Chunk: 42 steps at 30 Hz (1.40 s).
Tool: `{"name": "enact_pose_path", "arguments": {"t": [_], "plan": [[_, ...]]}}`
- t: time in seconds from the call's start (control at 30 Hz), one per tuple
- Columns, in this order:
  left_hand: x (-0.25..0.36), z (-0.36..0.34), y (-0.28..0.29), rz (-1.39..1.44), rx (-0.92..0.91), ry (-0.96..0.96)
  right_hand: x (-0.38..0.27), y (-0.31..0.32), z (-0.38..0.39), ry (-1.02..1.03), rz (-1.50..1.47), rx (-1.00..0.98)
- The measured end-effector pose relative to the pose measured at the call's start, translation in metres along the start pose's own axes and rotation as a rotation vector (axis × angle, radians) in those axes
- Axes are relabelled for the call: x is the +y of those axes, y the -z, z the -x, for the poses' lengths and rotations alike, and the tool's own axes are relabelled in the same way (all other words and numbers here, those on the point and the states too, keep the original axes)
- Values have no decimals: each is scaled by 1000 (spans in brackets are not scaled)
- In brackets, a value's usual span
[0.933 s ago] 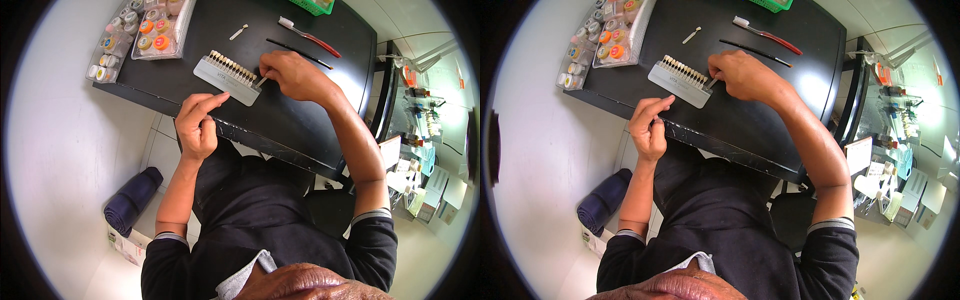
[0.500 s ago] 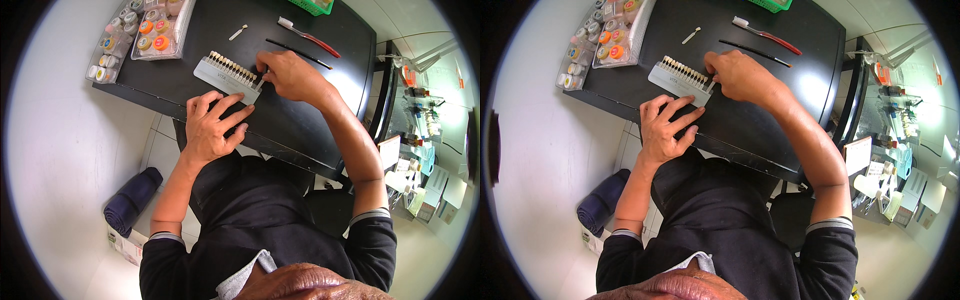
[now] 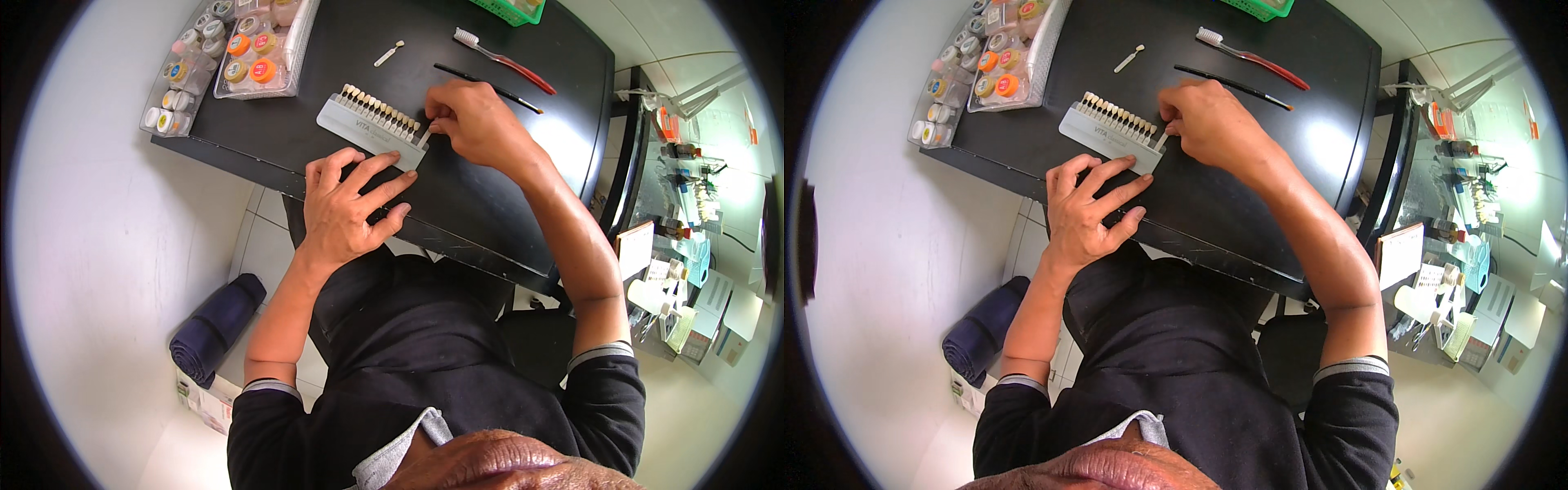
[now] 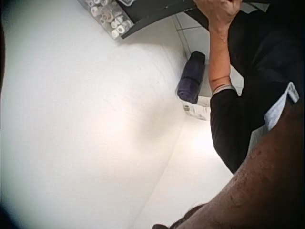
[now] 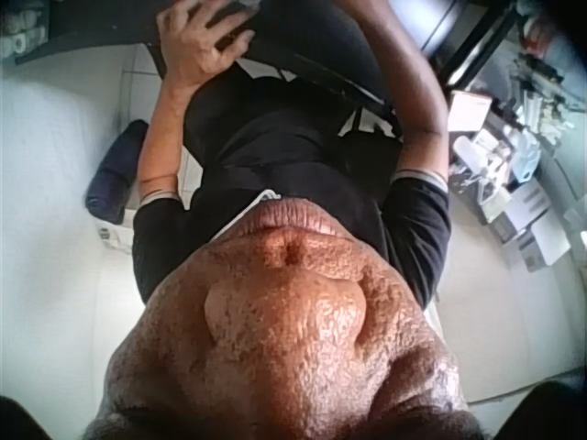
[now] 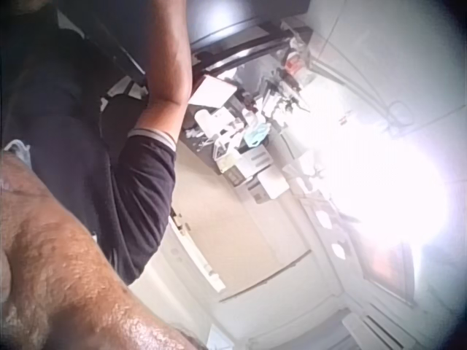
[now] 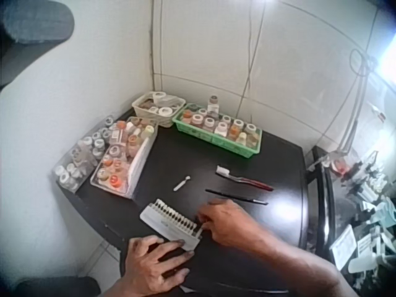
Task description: The person applies stain to dental crowns using a fine brush, selecting colors from various jars and checking against a shade guide.
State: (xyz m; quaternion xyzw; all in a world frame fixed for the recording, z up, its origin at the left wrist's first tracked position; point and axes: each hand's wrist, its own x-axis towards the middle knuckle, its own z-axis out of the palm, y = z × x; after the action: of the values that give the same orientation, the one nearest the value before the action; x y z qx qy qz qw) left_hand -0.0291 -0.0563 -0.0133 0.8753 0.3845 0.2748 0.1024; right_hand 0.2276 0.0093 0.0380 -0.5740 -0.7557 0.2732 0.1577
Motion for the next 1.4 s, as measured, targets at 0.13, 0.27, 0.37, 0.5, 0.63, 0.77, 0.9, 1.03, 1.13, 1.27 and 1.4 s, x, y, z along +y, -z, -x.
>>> {"name": "enact_pose_path", "arguments": {"t": [0.13, 0.27, 0.37, 0.5, 0.63, 0.77, 0.9, 1.03, 1.13, 1.27, 1.4], "plan": [[0, 0, 1, 4, 2, 4, 5, 0, 2, -54, -109, 13], [-1, 0, 0, -2, -6, 1, 12, 0, 2, -16, -97, 40], [0, 0, 1, 1, -4, 2, 14, 3, 1, 14, -80, 6], [-1, 0, 1, -5, 1, -5, 20, 1, 1, 71, -42, 22], [-1, 1, 0, 0, -3, 0, 12, 2, 2, -78, -131, 59], [-1, 1, 0, -12, 7, -5, 14, 4, 2, -99, -117, 55], [0, 0, 0, -6, 2, -3, 13, 3, 2, -143, -90, 51], [0, 0, -1, -12, 5, -3, 7, -1, 3, -147, -45, 47], [0, 0, -2, -11, 4, -3, 8, -6, 5, -102, -51, 17], [0, 0, -3, -14, 7, -5, -1, -7, 7, -104, -14, 18], [0, -1, -4, -9, 5, -5, -5, -6, 7, -109, 30, -11]]}}
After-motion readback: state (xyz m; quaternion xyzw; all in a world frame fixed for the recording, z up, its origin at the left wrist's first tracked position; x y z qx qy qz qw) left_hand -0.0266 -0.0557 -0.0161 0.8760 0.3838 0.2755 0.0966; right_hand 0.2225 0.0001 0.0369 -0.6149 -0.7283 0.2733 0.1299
